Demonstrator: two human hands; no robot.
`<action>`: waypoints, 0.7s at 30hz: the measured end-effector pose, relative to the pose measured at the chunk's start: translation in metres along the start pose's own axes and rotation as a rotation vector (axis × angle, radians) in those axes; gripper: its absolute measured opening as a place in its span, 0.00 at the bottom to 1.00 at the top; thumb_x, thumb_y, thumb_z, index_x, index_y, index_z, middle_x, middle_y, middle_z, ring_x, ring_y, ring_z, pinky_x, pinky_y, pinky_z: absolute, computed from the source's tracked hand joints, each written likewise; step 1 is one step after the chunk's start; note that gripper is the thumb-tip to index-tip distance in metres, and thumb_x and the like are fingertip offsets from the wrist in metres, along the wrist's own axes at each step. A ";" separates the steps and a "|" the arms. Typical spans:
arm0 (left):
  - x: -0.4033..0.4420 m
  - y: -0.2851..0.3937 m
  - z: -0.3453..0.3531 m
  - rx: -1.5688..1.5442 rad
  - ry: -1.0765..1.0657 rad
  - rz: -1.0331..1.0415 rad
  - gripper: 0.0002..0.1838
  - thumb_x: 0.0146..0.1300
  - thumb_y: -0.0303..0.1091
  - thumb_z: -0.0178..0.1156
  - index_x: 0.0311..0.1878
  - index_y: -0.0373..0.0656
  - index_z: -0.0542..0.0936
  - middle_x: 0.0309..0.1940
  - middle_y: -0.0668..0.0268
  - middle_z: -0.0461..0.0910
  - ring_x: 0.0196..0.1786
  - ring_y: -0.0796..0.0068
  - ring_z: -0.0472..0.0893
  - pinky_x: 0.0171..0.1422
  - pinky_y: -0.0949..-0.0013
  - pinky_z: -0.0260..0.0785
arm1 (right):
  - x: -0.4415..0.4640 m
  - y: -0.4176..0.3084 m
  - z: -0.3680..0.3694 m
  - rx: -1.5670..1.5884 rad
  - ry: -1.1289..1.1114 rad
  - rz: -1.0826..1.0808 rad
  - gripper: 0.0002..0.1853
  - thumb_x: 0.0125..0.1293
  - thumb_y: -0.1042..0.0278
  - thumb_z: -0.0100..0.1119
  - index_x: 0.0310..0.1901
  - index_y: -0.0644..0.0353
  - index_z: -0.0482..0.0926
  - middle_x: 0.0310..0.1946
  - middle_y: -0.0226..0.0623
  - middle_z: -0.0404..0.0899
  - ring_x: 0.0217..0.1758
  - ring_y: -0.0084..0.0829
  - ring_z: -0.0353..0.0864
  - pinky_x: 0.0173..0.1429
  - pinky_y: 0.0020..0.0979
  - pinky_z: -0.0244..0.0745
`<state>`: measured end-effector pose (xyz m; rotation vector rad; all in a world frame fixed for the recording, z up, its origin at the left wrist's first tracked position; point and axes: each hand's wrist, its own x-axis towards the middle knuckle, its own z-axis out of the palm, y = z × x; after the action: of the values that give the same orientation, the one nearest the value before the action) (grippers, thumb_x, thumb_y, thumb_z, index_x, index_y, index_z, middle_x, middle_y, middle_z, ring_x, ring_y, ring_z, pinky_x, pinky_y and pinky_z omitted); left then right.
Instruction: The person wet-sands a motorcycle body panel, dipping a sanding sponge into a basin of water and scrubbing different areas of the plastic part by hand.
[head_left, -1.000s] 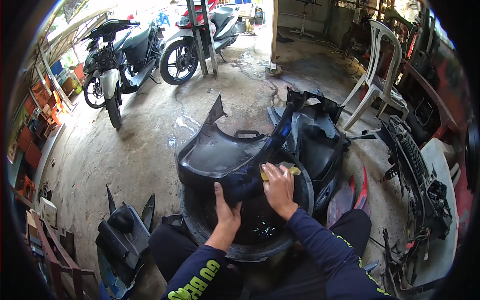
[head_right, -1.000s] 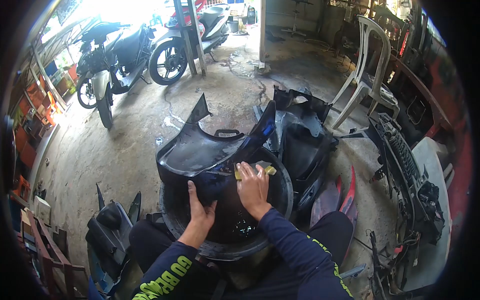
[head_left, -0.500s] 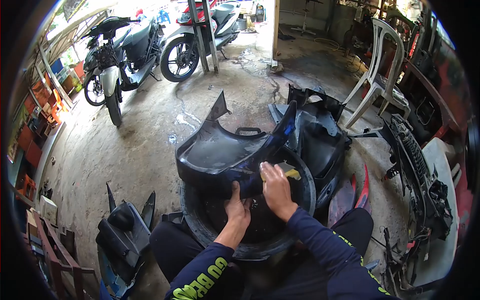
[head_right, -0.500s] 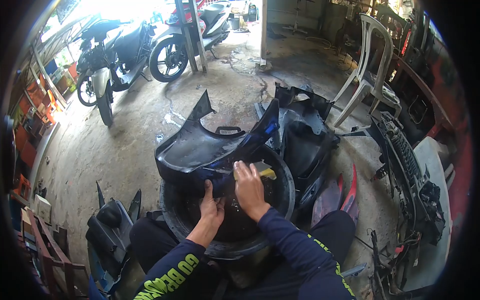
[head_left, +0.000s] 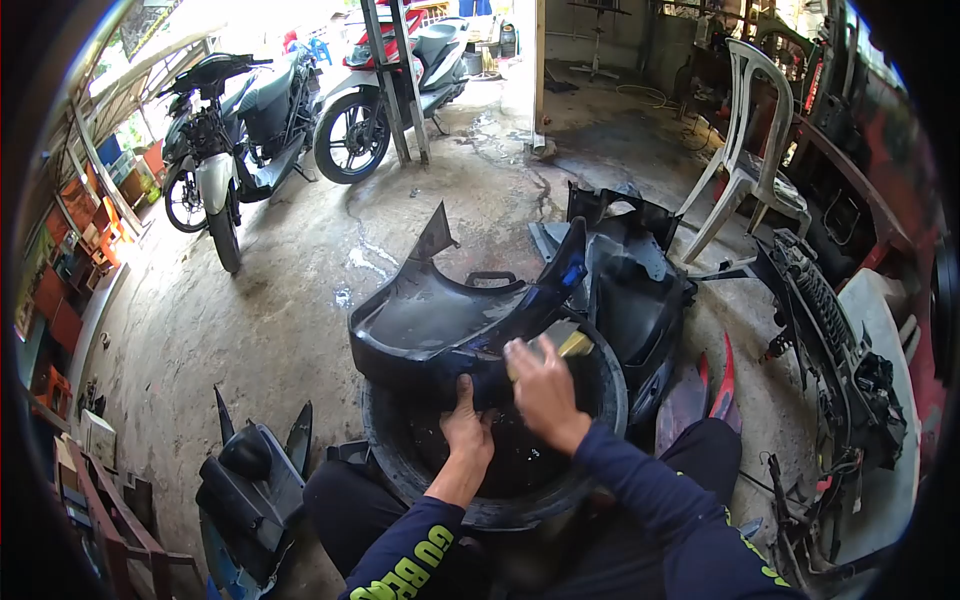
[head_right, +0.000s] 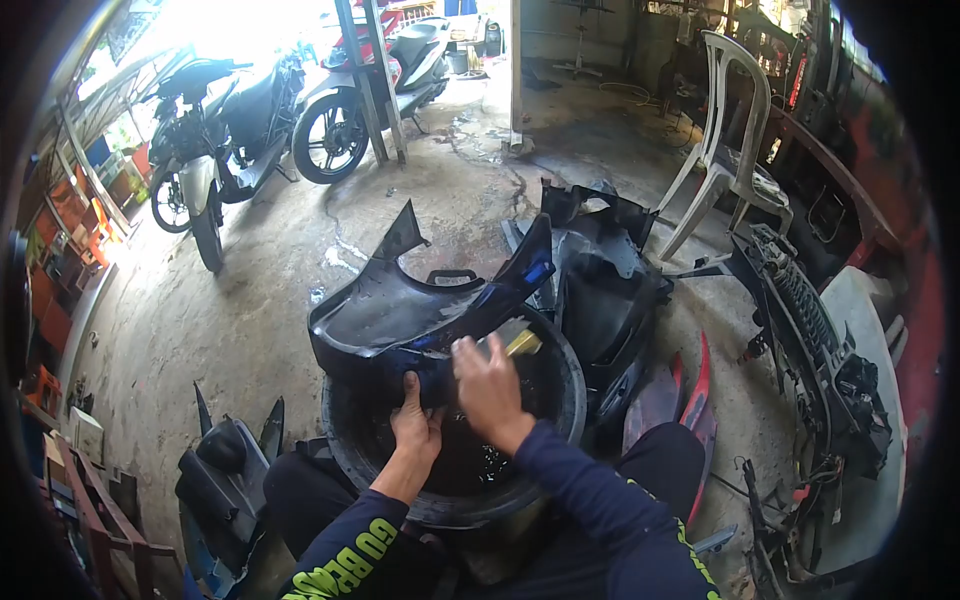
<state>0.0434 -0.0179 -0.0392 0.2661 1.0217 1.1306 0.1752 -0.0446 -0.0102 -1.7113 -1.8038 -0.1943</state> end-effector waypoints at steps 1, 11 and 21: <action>0.000 0.000 -0.001 0.003 0.000 -0.001 0.36 0.55 0.50 0.76 0.59 0.42 0.70 0.53 0.63 0.81 0.56 0.63 0.82 0.63 0.51 0.75 | -0.007 -0.011 -0.003 0.032 0.007 -0.052 0.21 0.60 0.78 0.54 0.57 0.70 0.79 0.58 0.51 0.80 0.65 0.42 0.77 0.77 0.49 0.58; -0.001 -0.004 -0.004 -0.070 -0.050 -0.046 0.37 0.55 0.44 0.78 0.63 0.46 0.70 0.57 0.66 0.79 0.60 0.62 0.79 0.63 0.48 0.73 | 0.010 0.018 0.007 0.007 0.004 0.080 0.25 0.58 0.80 0.53 0.59 0.70 0.77 0.59 0.50 0.79 0.66 0.43 0.75 0.77 0.48 0.58; -0.004 0.002 0.003 -0.050 0.006 -0.050 0.34 0.58 0.41 0.76 0.63 0.44 0.69 0.55 0.62 0.79 0.56 0.60 0.81 0.64 0.47 0.75 | -0.002 -0.011 -0.005 0.000 0.011 0.076 0.23 0.59 0.78 0.55 0.58 0.67 0.79 0.58 0.49 0.80 0.63 0.50 0.77 0.74 0.48 0.62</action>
<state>0.0439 -0.0198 -0.0342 0.1962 0.9984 1.1109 0.1664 -0.0503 -0.0032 -1.7722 -1.7275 -0.1711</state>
